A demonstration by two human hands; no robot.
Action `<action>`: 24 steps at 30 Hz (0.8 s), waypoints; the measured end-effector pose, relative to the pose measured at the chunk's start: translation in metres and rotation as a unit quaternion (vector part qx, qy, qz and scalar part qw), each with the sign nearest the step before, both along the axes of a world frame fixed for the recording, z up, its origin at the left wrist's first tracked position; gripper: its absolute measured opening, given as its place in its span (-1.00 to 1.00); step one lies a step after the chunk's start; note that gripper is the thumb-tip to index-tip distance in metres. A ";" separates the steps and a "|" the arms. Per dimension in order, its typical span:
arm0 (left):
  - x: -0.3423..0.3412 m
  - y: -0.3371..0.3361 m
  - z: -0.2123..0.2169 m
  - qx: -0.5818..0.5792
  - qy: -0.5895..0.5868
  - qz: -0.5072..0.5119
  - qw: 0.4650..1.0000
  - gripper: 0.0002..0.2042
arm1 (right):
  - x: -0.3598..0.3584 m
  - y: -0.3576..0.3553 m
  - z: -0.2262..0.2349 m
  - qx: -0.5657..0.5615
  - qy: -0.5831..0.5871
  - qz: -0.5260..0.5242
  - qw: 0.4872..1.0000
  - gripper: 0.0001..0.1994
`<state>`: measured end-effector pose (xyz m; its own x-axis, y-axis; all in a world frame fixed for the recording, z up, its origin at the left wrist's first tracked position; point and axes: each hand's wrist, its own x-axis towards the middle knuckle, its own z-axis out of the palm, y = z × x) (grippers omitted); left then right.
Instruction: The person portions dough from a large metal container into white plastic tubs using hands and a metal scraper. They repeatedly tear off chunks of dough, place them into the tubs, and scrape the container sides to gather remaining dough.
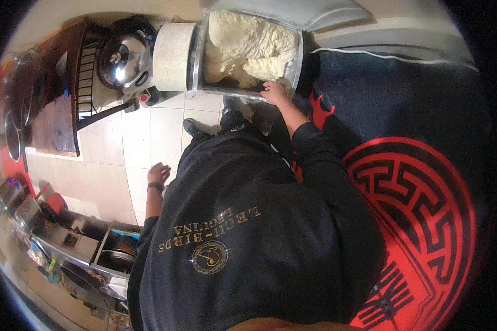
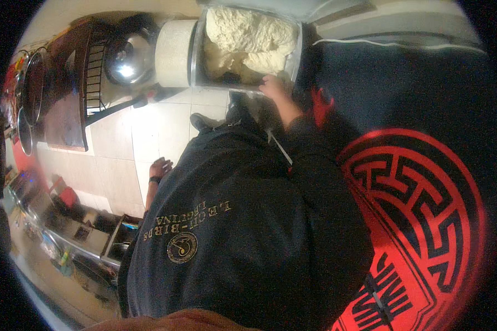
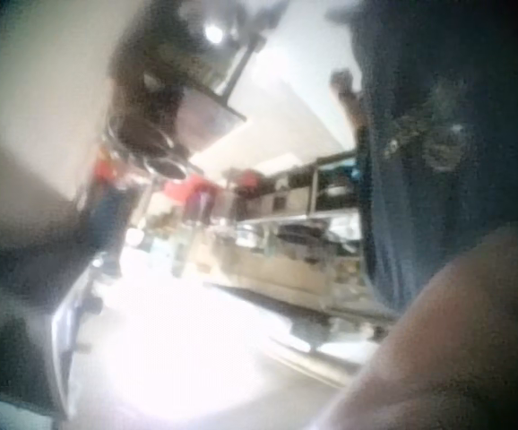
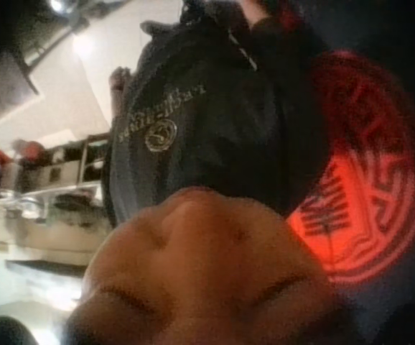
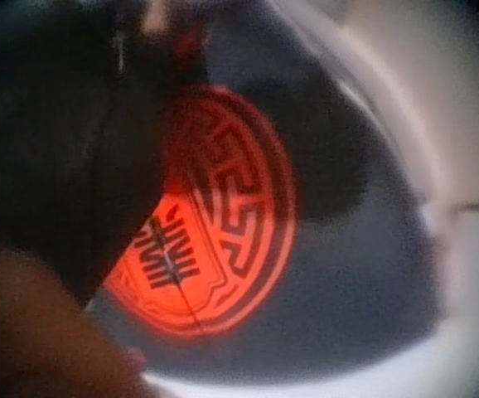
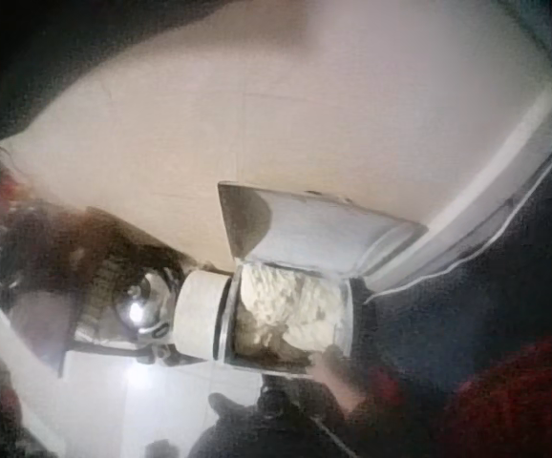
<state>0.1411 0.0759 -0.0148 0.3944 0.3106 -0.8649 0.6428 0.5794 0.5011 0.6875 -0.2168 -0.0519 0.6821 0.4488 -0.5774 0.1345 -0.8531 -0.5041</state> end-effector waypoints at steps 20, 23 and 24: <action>0.418 -0.040 0.022 0.337 -0.188 -0.464 0.797 -0.59 | 0.019 0.017 0.009 -0.088 -0.029 0.046 0.995 -0.33; 0.458 -0.061 -0.031 0.255 -0.155 -0.482 0.824 -0.46 | 0.016 0.014 -0.005 -0.057 -0.063 0.063 0.994 -0.25; 0.468 -0.067 -0.058 0.223 -0.142 -0.488 0.832 -0.44 | 0.015 0.017 0.000 -0.027 -0.080 0.072 0.994 -0.24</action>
<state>0.6091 0.0085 -0.0730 0.8152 -0.0130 -0.5790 0.5173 -0.4332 0.7381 0.7023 -0.1999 -0.0520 0.6983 0.5186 -0.4933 0.3308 -0.8451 -0.4200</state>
